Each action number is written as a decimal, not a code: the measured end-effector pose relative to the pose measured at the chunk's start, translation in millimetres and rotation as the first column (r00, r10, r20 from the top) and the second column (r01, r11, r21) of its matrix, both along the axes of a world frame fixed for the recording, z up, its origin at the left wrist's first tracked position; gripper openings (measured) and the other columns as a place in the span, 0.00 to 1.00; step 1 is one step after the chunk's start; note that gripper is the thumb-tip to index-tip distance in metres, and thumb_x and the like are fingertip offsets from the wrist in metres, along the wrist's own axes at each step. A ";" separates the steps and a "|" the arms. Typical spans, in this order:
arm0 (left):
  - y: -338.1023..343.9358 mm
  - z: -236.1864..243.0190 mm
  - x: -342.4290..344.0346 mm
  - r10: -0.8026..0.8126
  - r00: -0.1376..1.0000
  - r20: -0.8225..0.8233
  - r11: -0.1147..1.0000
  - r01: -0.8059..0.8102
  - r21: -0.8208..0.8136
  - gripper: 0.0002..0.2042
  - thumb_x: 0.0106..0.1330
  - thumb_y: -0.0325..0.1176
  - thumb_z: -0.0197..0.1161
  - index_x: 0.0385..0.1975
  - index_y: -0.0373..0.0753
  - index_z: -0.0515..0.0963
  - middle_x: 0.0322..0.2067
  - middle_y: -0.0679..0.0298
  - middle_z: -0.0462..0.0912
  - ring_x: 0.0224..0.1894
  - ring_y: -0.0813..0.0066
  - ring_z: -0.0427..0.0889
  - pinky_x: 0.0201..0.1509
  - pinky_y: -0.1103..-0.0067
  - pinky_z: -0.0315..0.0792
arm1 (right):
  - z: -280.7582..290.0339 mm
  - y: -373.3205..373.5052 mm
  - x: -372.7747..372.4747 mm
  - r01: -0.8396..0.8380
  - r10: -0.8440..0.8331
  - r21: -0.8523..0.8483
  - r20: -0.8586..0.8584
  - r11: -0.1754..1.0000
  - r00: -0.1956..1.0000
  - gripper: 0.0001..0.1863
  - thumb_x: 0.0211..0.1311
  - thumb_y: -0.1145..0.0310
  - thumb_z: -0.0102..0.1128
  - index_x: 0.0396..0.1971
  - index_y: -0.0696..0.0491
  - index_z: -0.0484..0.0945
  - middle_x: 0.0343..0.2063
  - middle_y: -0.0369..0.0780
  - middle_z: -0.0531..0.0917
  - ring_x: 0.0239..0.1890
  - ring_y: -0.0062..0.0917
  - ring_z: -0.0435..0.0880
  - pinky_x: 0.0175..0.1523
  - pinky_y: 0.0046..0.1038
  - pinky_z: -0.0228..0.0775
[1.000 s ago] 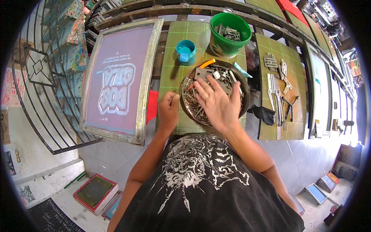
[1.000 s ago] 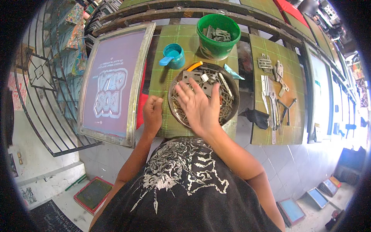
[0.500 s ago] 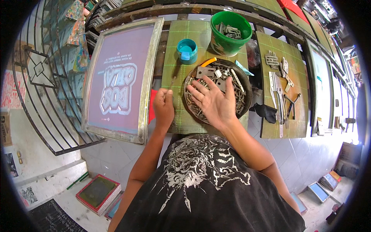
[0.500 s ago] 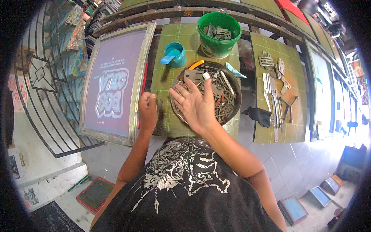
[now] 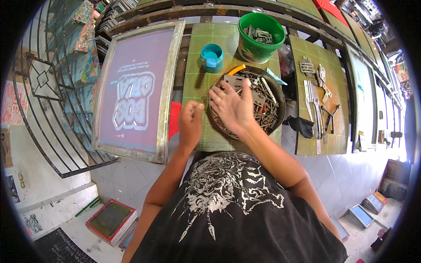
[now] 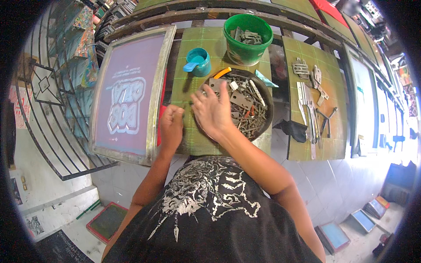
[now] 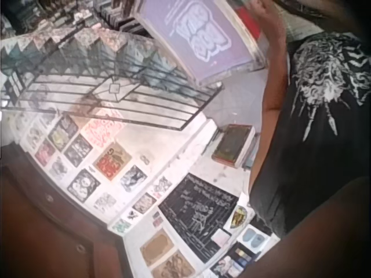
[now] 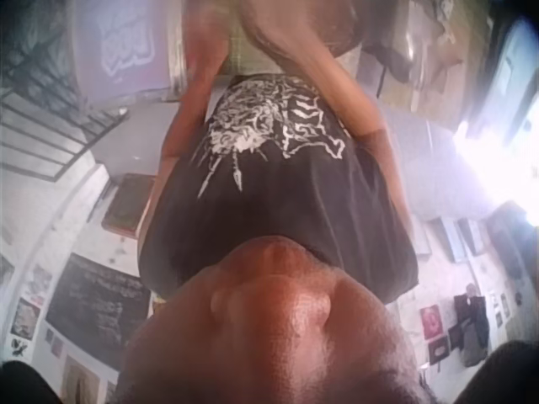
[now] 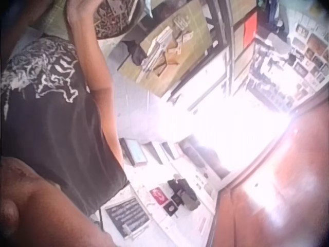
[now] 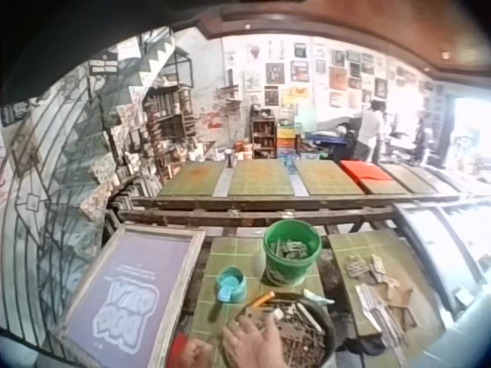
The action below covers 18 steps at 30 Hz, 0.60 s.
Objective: The person selects a screen printing frame from a stack, brings it to a workbench, selects metal brackets from a bin, and attaches them to the frame by hand.
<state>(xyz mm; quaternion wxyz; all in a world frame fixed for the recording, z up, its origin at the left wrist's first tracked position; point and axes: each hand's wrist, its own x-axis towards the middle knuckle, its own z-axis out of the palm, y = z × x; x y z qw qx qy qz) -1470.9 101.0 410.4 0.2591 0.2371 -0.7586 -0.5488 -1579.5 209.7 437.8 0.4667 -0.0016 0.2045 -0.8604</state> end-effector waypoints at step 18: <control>-52.1 -21.2 2.7 0.156 0.988 0.006 0.985 -0.156 0.077 0.09 0.69 0.33 0.53 0.25 0.40 0.70 0.16 0.77 0.62 0.17 0.90 0.58 0.18 0.85 0.52 | 33.5 35.3 26.7 -0.012 0.030 0.060 -0.320 0.998 0.947 0.50 0.66 0.33 0.32 0.70 0.58 0.33 0.67 0.57 0.52 0.60 0.37 0.73 0.68 0.36 0.53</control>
